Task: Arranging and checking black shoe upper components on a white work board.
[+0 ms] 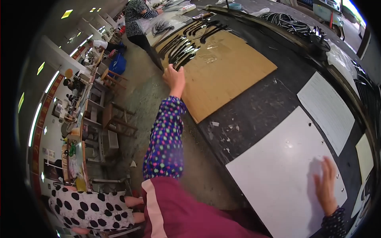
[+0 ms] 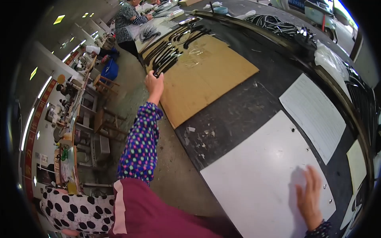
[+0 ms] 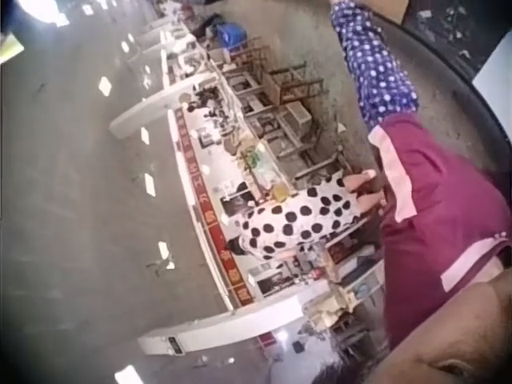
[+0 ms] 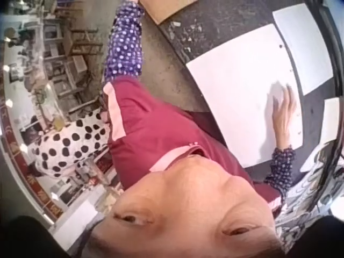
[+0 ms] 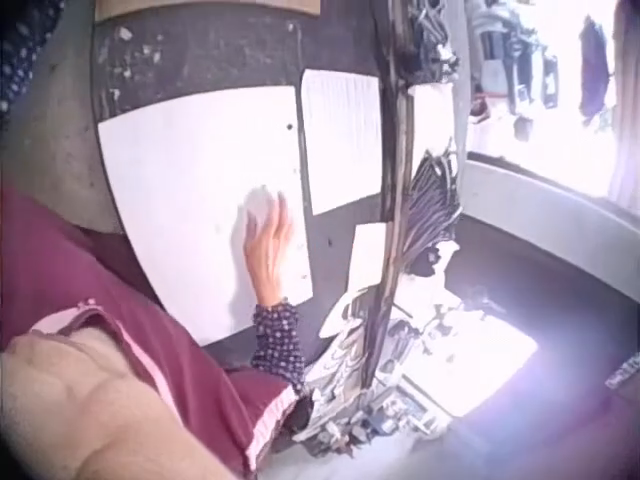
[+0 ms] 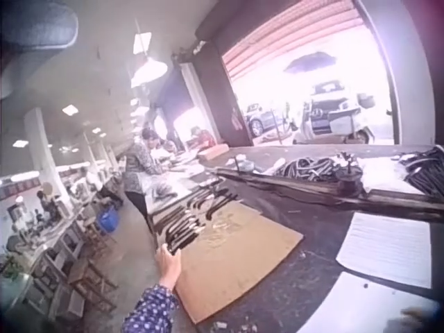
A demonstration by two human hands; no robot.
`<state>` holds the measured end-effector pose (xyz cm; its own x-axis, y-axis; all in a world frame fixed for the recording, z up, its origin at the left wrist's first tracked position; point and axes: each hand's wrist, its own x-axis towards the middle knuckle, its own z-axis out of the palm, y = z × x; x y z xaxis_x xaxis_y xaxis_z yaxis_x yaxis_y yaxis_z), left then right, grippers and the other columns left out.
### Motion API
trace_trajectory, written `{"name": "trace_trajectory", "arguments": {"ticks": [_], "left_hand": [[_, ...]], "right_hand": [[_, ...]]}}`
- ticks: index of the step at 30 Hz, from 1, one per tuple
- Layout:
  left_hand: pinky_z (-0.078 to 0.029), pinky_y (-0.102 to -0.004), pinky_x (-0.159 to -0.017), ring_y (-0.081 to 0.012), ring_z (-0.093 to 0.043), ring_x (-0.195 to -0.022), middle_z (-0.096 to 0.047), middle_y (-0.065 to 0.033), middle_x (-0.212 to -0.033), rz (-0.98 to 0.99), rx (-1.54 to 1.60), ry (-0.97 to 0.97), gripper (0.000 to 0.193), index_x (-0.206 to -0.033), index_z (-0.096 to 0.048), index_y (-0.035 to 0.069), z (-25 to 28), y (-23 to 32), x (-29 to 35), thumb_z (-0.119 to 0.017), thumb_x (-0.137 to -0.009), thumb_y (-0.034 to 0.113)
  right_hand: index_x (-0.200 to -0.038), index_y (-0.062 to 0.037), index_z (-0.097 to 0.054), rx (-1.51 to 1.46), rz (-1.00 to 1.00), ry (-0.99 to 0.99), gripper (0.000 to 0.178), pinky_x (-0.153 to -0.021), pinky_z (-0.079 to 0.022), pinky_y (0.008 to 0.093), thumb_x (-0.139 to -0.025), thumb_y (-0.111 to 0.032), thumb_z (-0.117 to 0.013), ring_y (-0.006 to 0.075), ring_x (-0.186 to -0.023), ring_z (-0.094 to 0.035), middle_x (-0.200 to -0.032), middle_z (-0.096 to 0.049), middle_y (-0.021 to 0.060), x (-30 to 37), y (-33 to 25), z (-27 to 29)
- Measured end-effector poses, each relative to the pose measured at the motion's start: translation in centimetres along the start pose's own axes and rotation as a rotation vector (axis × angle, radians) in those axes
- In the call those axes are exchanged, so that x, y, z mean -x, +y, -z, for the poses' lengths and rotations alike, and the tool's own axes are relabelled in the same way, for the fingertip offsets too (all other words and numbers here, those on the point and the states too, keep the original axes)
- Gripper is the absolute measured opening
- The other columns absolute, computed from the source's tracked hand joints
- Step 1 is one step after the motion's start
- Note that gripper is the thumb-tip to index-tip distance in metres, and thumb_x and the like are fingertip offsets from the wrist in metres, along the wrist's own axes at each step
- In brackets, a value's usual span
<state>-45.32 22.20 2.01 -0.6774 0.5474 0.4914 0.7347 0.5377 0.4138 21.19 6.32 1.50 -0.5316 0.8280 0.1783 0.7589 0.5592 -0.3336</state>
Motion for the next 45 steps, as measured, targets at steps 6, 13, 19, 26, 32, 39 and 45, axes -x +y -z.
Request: {"name": "trace_trajectory", "arguments": {"ticks": [6, 13, 19, 26, 32, 39, 45], "left_hand": [[-0.029, -0.0515, -0.114, -0.0402, -0.037, -0.139, -0.045, -0.0217, -0.147, 0.349, -0.006, -0.267, 0.089, -0.142, -0.045, 0.001, -3.9, -1.6, -6.2, -0.068, -0.08, 0.059], [-0.029, -0.0523, -0.113, -0.0381, -0.039, -0.137, -0.051, -0.0199, -0.142, 0.3, -0.198, -0.126, 0.075, -0.135, -0.054, -0.002, -7.6, -1.5, -8.0, -0.062, -0.087, 0.056], [-0.047, -0.05, -0.096, -0.0386, -0.057, -0.115, -0.065, -0.0191, -0.119, -0.064, -0.312, 0.027, 0.039, -0.113, -0.061, 0.0, -8.3, -0.9, -7.7, -0.059, -0.097, 0.036], [-0.049, -0.0542, -0.081, -0.0462, -0.063, -0.095, -0.065, -0.0257, -0.11, -0.473, -0.216, 0.003, 0.033, -0.112, -0.065, -0.002, -11.0, -4.1, -9.3, -0.052, -0.097, 0.024], [-0.026, -0.0246, -0.036, -0.0057, -0.038, -0.042, -0.044, 0.0045, -0.06, 0.031, 0.75, -0.462, 0.029, -0.089, -0.056, 0.011, -7.7, 4.2, -5.4, -0.069, -0.094, 0.037], [-0.022, -0.02, -0.035, -0.0014, -0.032, -0.045, -0.041, 0.0061, -0.065, 0.082, 0.945, -1.022, 0.028, -0.083, -0.049, 0.014, 7.6, 17.4, 22.8, -0.066, -0.098, 0.032], [-0.049, -0.0368, -0.089, -0.0292, -0.066, -0.099, -0.067, -0.0164, -0.108, -0.573, 0.581, -0.789, 0.044, -0.138, -0.05, 0.003, 14.0, 18.3, 39.9, -0.063, -0.097, 0.014]], "right_hand": [[-0.124, 0.0046, -0.047, 0.002, -0.075, 0.01, 0.037, -0.104, -0.035, 0.0509, -0.089, -0.004, -0.056, 0.0422, -0.119, -0.046, -0.131, -0.048, 0.0249, 0.0, -3.3, -1.3], [-0.124, 0.0039, -0.046, -0.001, -0.109, -0.048, 0.037, -0.106, -0.037, 0.0505, -0.087, 0.001, -0.053, 0.0429, -0.12, -0.046, -0.129, -0.048, 0.0255, -0.9, -3.6, -1.3], [-0.119, 0.0059, -0.049, 0.021, -0.102, 0.023, 0.038, -0.101, -0.039, 0.053, -0.083, -0.002, -0.057, 0.0437, -0.115, -0.048, -0.126, -0.05, 0.0262, -0.5, -3.6, -1.3], [-0.116, 0.0023, -0.057, 0.041, 0.035, 0.14, 0.038, -0.093, -0.045, 0.0446, -0.08, -0.005, -0.066, 0.0347, -0.112, -0.055, -0.121, -0.057, 0.0182, -1.9, -3.5, -1.2], [-0.11, 0.0019, -0.055, 0.011, 0.042, 0.191, 0.026, -0.099, -0.042, 0.0416, -0.092, -0.017, -0.059, 0.0289, -0.115, -0.055, -0.12, -0.055, 0.0167, -0.6, -2.3, -2.6], [-0.106, -0.002, -0.056, -0.002, -0.049, 0.581, 0.018, -0.096, -0.045, 0.0412, -0.091, -0.01, -0.061, 0.0282, -0.113, -0.059, -0.122, -0.059, 0.015, 4.4, -1.9, 1.0], [-0.108, 0.0009, -0.059, 0.283, -0.699, 0.673, 0.025, -0.091, -0.047, 0.0442, -0.085, -0.008, -0.063, 0.0368, -0.107, -0.058, -0.115, -0.061, 0.0179, 25.4, 6.8, 9.0]]}}
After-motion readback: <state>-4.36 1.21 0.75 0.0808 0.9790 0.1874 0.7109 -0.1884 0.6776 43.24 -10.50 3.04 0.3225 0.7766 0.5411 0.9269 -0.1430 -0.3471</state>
